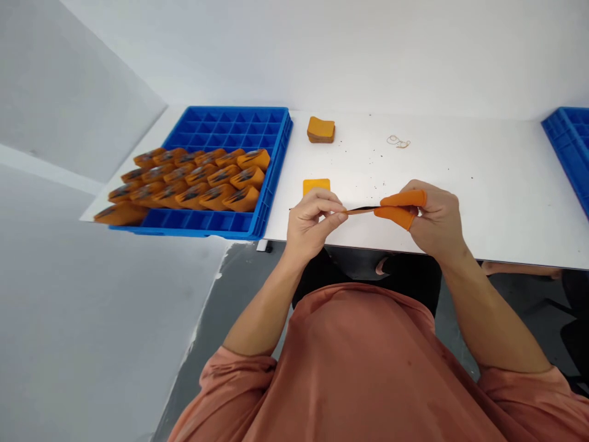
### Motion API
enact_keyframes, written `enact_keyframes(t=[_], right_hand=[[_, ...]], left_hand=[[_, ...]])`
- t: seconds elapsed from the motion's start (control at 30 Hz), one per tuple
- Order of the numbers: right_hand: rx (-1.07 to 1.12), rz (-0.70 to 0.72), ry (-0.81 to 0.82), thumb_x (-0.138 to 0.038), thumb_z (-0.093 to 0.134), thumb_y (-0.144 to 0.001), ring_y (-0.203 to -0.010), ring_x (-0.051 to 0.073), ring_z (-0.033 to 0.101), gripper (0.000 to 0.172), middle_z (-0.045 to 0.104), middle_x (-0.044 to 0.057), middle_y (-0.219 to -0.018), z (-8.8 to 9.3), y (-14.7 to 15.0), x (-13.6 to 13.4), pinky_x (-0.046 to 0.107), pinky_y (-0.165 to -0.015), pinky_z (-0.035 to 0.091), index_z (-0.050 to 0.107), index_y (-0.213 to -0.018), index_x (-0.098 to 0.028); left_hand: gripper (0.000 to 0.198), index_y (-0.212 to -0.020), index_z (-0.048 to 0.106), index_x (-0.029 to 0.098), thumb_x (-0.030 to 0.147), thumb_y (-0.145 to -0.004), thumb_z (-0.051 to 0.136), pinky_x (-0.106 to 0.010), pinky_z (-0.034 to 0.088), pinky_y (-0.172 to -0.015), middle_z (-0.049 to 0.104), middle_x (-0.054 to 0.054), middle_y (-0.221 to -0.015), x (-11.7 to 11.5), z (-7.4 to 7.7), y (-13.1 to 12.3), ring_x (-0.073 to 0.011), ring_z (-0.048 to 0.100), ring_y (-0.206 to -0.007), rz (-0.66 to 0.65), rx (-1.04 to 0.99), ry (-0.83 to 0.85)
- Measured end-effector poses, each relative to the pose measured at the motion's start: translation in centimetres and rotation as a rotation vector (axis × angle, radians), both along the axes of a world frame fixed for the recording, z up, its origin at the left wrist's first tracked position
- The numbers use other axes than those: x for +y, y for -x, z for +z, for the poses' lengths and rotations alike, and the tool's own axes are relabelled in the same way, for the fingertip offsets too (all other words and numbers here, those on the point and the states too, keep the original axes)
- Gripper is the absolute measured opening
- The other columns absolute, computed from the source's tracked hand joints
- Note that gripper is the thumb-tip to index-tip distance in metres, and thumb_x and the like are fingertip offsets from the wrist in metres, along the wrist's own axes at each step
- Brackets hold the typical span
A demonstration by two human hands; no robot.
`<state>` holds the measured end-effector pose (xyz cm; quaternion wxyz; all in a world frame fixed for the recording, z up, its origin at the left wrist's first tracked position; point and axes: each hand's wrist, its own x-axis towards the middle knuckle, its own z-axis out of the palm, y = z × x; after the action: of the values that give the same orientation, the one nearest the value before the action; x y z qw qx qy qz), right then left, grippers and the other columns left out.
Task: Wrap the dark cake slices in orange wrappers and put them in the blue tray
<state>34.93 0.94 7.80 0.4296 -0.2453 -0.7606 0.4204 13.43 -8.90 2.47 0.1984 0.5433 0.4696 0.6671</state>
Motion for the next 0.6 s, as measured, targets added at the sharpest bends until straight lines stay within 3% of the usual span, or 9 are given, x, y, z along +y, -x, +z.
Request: enact_keyframes(t=[0.17,0.33,0.6], right_hand=[[-0.011,0.048,-0.086,-0.038,0.091,-0.092,-0.064,0.016,0.052,0.006,0.071,0.0,-0.076,-0.6,0.0,-0.1,0.035,-0.06,0.042,0.089,-0.089,-0.033],[-0.073,0.055,-0.159,-0.04,0.087,-0.095,-0.064,0.016,0.056,0.009,0.072,0.002,-0.077,-1.6,0.0,-0.3,0.034,-0.058,0.043,0.09,-0.092,-0.031],[-0.088,0.077,-0.214,-0.037,0.083,-0.098,-0.064,0.016,0.06,0.01,0.073,0.002,-0.078,-2.6,0.6,-0.8,0.032,-0.057,0.045,0.089,-0.094,-0.03]], left_hand=[[0.018,-0.105,0.085,0.03,0.041,-0.092,0.09,-0.032,0.054,-0.076,0.08,-0.005,-0.103,-0.6,0.9,0.3,-0.0194,0.072,-0.095,-0.032,0.195,-0.017],[0.011,-0.096,0.086,0.026,0.034,-0.1,0.08,-0.031,0.054,-0.07,0.082,-0.005,-0.093,-1.4,2.2,0.5,-0.0174,0.072,-0.08,-0.008,0.423,0.044],[0.019,-0.097,0.085,0.025,0.04,-0.104,0.074,-0.035,0.057,-0.079,0.081,-0.009,-0.095,-1.7,1.3,1.4,-0.0217,0.074,-0.086,0.053,0.607,0.062]])
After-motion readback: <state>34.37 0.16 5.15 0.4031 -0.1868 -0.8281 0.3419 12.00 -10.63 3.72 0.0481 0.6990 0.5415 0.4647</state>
